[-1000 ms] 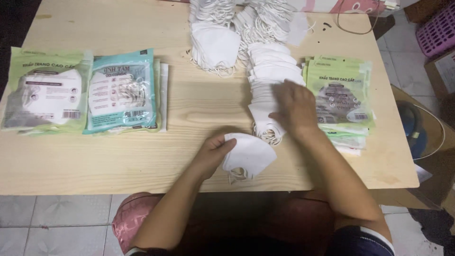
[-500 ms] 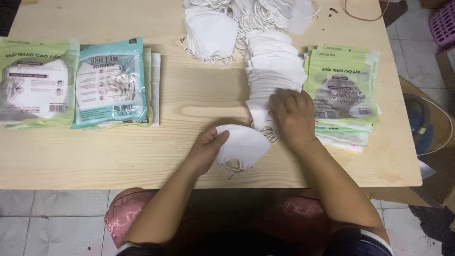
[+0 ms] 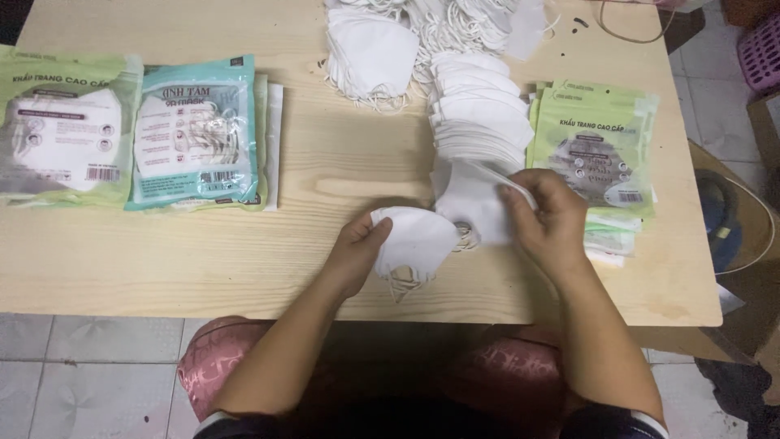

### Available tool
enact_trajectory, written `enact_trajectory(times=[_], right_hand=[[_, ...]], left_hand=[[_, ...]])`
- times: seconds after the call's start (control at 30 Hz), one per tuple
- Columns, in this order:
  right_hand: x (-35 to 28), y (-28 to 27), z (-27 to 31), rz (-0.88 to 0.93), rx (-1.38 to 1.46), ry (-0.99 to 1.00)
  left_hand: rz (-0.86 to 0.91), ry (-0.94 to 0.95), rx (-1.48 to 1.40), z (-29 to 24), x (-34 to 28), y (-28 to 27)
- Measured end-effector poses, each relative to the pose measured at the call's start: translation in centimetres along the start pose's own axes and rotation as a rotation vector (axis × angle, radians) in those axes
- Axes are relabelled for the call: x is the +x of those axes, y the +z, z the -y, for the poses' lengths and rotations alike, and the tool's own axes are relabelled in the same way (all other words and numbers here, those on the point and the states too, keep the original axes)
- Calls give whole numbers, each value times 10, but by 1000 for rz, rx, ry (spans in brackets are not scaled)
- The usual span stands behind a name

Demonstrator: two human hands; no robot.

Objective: Packaging face masks into plastic bags at a manual workstation.

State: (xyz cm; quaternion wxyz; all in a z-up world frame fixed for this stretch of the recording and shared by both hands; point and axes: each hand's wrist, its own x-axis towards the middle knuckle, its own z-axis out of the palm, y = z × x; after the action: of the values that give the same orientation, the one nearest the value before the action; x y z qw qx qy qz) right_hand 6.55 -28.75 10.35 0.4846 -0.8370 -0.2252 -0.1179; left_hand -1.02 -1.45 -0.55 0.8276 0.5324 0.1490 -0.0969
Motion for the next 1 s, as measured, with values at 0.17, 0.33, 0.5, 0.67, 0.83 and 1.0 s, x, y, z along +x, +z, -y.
enact_trajectory(times=[0.17, 0.33, 0.5, 0.67, 0.83, 1.0], right_hand=[[-19, 28, -5, 185, 329, 210], [-19, 59, -31, 378, 427, 271], [-22, 69, -28, 333, 390, 418], [-24, 78, -38, 342, 376, 428], [-23, 79, -34, 333, 354, 404], [-20, 83, -21, 314, 267, 320]], left_hand=[[51, 6, -74, -1, -1, 1], [157, 11, -83, -13, -5, 7], [146, 40, -147, -9, -9, 8], [167, 57, -146, -3, -6, 5], [160, 44, -140, -1, -5, 3], [129, 55, -68, 8, -1, -2]])
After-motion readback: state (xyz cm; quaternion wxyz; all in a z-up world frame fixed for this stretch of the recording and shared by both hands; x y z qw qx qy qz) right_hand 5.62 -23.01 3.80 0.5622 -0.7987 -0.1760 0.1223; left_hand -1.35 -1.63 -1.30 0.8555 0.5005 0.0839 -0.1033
